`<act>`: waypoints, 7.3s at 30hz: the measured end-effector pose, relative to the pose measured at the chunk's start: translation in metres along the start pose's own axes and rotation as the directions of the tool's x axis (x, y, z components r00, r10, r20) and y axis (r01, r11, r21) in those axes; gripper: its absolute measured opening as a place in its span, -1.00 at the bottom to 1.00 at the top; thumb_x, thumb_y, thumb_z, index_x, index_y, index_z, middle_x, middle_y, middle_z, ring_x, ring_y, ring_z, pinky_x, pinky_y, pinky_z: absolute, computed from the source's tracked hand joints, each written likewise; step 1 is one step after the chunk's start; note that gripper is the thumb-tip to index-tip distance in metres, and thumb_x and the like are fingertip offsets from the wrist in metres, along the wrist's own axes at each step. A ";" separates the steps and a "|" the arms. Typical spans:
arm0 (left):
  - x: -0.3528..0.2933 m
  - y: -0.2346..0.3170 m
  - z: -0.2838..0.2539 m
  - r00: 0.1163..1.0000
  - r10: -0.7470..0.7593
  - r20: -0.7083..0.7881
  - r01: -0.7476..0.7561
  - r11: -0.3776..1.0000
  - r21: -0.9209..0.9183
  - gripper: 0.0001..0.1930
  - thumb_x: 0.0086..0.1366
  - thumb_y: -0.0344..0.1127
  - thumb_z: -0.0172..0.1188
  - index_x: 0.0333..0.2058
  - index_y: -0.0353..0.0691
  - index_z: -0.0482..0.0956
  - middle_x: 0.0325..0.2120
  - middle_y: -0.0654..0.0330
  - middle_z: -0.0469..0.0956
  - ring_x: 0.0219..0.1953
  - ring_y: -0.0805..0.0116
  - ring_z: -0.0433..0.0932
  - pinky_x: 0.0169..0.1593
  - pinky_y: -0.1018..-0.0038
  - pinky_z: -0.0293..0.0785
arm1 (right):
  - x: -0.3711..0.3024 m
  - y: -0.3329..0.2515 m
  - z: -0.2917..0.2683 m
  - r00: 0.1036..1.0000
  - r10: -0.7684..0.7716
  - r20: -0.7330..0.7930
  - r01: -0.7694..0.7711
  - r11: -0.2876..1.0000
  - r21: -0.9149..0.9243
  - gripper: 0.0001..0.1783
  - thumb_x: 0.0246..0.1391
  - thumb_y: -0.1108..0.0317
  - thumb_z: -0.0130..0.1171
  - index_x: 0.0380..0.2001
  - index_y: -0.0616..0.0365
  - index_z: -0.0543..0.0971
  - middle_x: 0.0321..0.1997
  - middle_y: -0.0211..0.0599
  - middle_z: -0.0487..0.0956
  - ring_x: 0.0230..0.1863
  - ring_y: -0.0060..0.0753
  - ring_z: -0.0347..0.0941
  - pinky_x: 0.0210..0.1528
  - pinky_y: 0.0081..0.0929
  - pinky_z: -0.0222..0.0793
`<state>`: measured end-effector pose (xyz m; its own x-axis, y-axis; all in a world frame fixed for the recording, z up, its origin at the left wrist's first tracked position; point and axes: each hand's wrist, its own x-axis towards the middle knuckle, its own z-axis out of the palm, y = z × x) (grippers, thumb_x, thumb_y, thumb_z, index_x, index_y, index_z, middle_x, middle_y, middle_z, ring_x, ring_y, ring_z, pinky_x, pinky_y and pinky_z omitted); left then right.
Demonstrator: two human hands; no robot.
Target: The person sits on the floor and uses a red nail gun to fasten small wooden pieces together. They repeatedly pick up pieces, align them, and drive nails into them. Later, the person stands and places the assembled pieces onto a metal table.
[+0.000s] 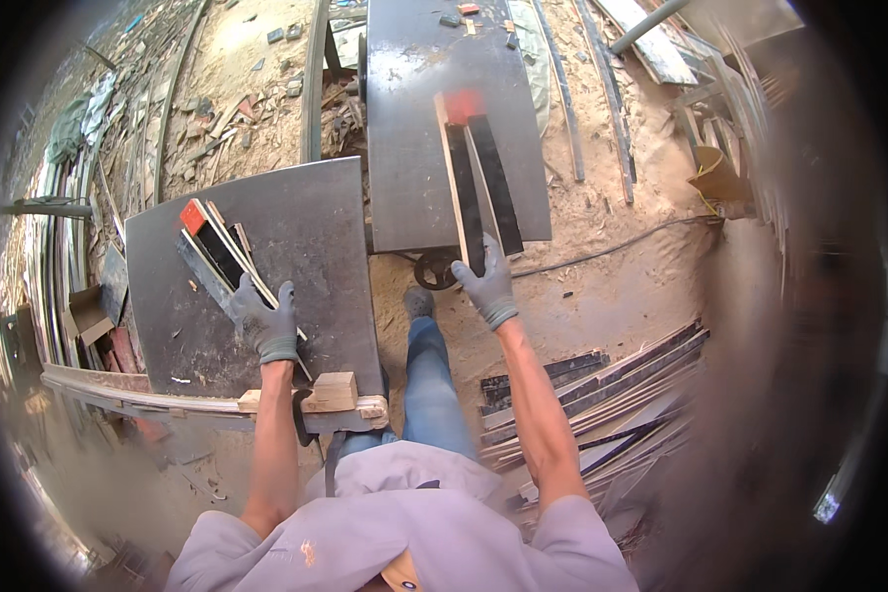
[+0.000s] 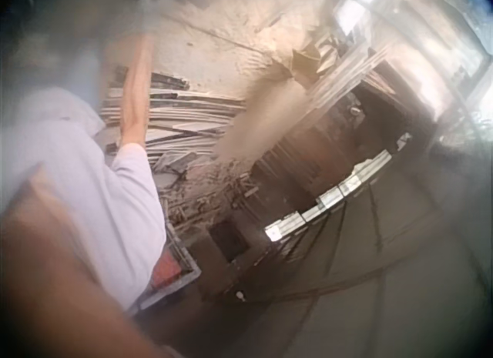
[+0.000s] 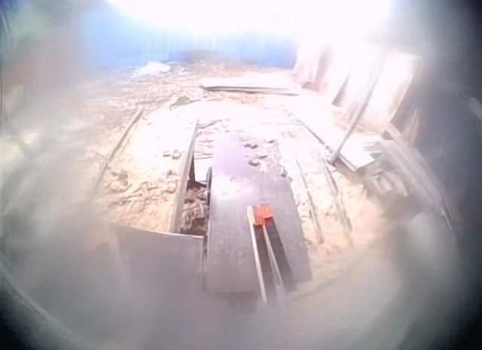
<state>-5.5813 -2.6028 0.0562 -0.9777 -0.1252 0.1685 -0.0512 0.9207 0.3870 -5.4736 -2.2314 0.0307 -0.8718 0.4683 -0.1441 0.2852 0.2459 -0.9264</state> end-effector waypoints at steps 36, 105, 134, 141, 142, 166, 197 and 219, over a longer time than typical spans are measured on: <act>-0.046 0.106 0.076 0.832 0.011 0.555 0.383 0.712 -0.588 -0.74 0.52 -0.16 0.33 -0.11 -0.27 0.75 -0.38 0.22 0.68 -0.37 0.43 0.56 -0.25 0.35 0.52 | -0.099 -0.018 0.160 0.996 0.091 0.006 -0.091 0.990 0.109 -0.34 0.61 0.05 -0.08 0.60 0.10 0.25 0.33 0.05 0.54 0.04 -0.03 0.54 0.13 -0.14 0.47; 0.117 0.173 0.160 0.600 -0.140 0.787 0.689 0.591 -0.420 -0.79 0.40 -0.30 0.32 -0.17 -0.30 0.83 -0.41 0.20 0.74 -0.47 0.42 0.63 -0.37 0.34 0.57 | 0.082 -0.080 0.153 0.979 0.185 0.083 -0.110 0.829 -0.549 -0.25 0.35 0.05 0.08 0.58 -0.17 0.30 -0.05 0.20 0.74 -0.02 0.30 0.69 0.06 0.17 0.58; 0.096 0.157 0.159 0.610 -0.154 0.777 0.683 0.599 -0.418 -0.79 0.39 -0.34 0.33 -0.13 -0.30 0.85 -0.36 0.23 0.77 -0.42 0.47 0.66 -0.34 0.40 0.60 | 0.055 -0.075 0.152 0.969 0.216 0.117 -0.112 0.812 -0.573 -0.12 0.31 0.03 0.14 0.65 -0.22 0.17 -0.05 0.26 0.71 -0.05 0.31 0.70 0.07 0.13 0.60; 0.118 0.181 0.140 0.551 -0.121 0.826 0.741 0.526 -0.417 -0.82 0.39 -0.32 0.34 -0.20 -0.30 0.82 -0.40 0.19 0.75 -0.48 0.45 0.63 -0.40 0.37 0.57 | 0.084 -0.075 0.154 0.977 0.189 0.104 -0.099 0.822 -0.561 -0.16 0.32 0.07 0.12 0.63 -0.19 0.21 -0.09 0.24 0.73 -0.04 0.32 0.70 0.08 0.15 0.58; 0.126 0.185 0.138 0.531 -0.099 0.841 0.744 0.528 -0.408 -0.82 0.39 -0.31 0.34 -0.23 -0.30 0.81 -0.41 0.17 0.74 -0.50 0.44 0.62 -0.41 0.36 0.57 | 0.091 -0.076 0.153 0.977 0.184 0.107 -0.096 0.832 -0.546 -0.17 0.33 0.07 0.11 0.63 -0.18 0.22 -0.10 0.23 0.74 -0.03 0.31 0.71 0.08 0.14 0.58; -0.047 0.197 -0.005 0.890 0.284 0.356 0.009 0.770 -0.638 -0.62 0.34 -0.12 0.44 0.05 -0.17 0.72 -0.36 0.06 0.75 -0.34 0.17 0.79 -0.26 0.30 0.64 | -0.064 -0.034 0.033 0.956 0.084 0.281 -0.222 0.833 0.506 -0.46 0.34 0.26 0.10 0.31 0.29 0.46 0.15 -0.34 0.61 0.06 -0.63 0.51 0.06 -0.61 0.44; 0.047 0.148 0.144 0.729 -0.070 0.681 0.540 0.671 -0.508 -0.82 0.28 -0.41 0.41 -0.17 -0.28 0.86 -0.42 0.31 0.77 -0.46 0.60 0.60 -0.36 0.50 0.55 | 0.017 -0.058 0.131 0.981 0.184 0.069 -0.098 0.763 -0.639 -0.14 0.31 -0.06 0.20 0.62 -0.22 0.25 -0.08 0.23 0.73 -0.11 0.30 0.71 -0.06 0.17 0.60; 0.059 0.148 0.148 0.725 -0.073 0.684 0.549 0.661 -0.512 -0.82 0.30 -0.45 0.39 -0.15 -0.29 0.87 -0.40 0.35 0.76 -0.43 0.61 0.60 -0.36 0.51 0.54 | 0.028 -0.074 0.135 0.966 0.244 0.086 -0.128 0.739 -0.661 -0.18 0.35 -0.06 0.14 0.61 -0.15 0.26 -0.10 0.23 0.73 -0.08 0.29 0.71 0.00 0.16 0.60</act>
<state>-5.6765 -2.4194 -0.0106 -0.8449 0.0954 -0.5264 -0.4665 0.3501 0.8123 -5.5735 -2.3512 0.0482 -0.8068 0.4392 -0.3951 0.5856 0.6830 -0.4365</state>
